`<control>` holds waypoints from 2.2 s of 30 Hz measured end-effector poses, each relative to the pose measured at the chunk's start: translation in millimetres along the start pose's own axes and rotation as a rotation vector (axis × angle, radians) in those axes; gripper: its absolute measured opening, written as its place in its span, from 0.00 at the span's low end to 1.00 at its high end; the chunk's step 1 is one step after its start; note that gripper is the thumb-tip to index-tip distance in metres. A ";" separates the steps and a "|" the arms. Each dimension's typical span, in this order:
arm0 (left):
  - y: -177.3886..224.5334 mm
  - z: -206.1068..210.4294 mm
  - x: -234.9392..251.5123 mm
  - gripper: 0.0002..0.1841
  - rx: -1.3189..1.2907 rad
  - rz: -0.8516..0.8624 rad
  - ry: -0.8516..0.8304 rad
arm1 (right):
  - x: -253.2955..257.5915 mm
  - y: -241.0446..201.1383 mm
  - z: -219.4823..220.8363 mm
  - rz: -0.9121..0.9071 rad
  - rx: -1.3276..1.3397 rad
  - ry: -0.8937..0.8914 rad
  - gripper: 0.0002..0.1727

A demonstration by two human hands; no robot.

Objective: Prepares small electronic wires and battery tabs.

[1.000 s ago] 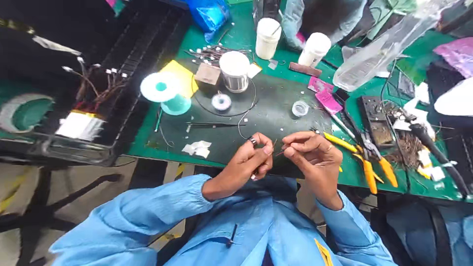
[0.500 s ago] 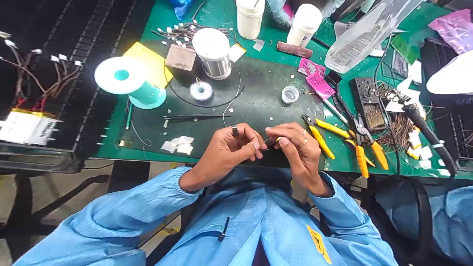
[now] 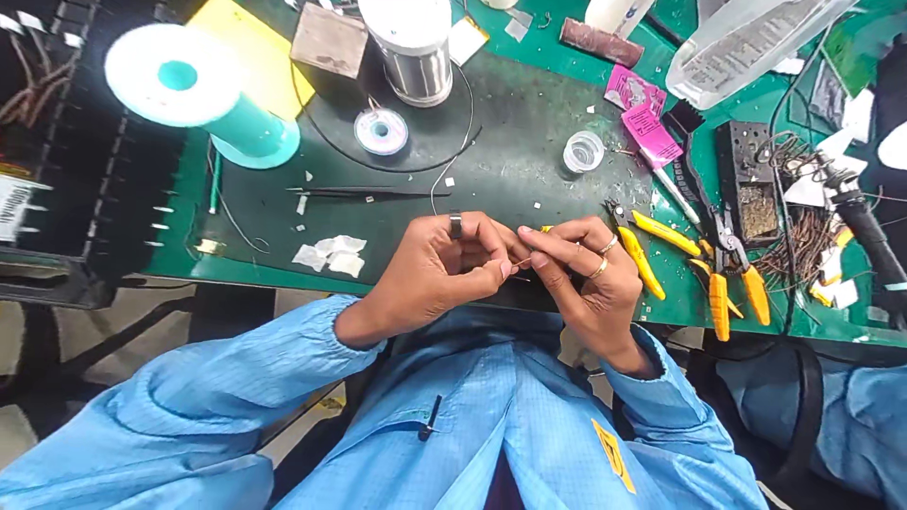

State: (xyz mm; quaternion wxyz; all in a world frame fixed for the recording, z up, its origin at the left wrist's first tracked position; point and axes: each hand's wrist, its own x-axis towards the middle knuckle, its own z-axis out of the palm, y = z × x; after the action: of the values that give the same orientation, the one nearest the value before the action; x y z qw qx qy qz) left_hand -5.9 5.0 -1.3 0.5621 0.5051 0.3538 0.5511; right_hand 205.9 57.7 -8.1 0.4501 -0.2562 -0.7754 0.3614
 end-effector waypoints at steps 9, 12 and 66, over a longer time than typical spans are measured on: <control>3.9 1.6 0.9 0.06 0.099 0.013 -0.018 | -2.5 -1.5 3.5 -0.122 -0.176 0.001 0.11; 4.7 2.0 0.7 0.06 0.107 0.010 -0.018 | -3.2 -1.3 3.8 -0.137 -0.186 -0.001 0.11; 12.5 -0.7 1.8 0.01 0.001 -0.242 -0.097 | -7.6 -11.5 -7.1 0.026 0.000 -0.127 0.10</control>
State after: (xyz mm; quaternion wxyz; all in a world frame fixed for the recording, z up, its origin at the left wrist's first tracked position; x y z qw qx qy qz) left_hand -9.6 5.4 10.8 0.6407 0.4849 0.3851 0.4540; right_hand 214.9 47.6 -0.6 0.3951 -0.2429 -0.7989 0.3828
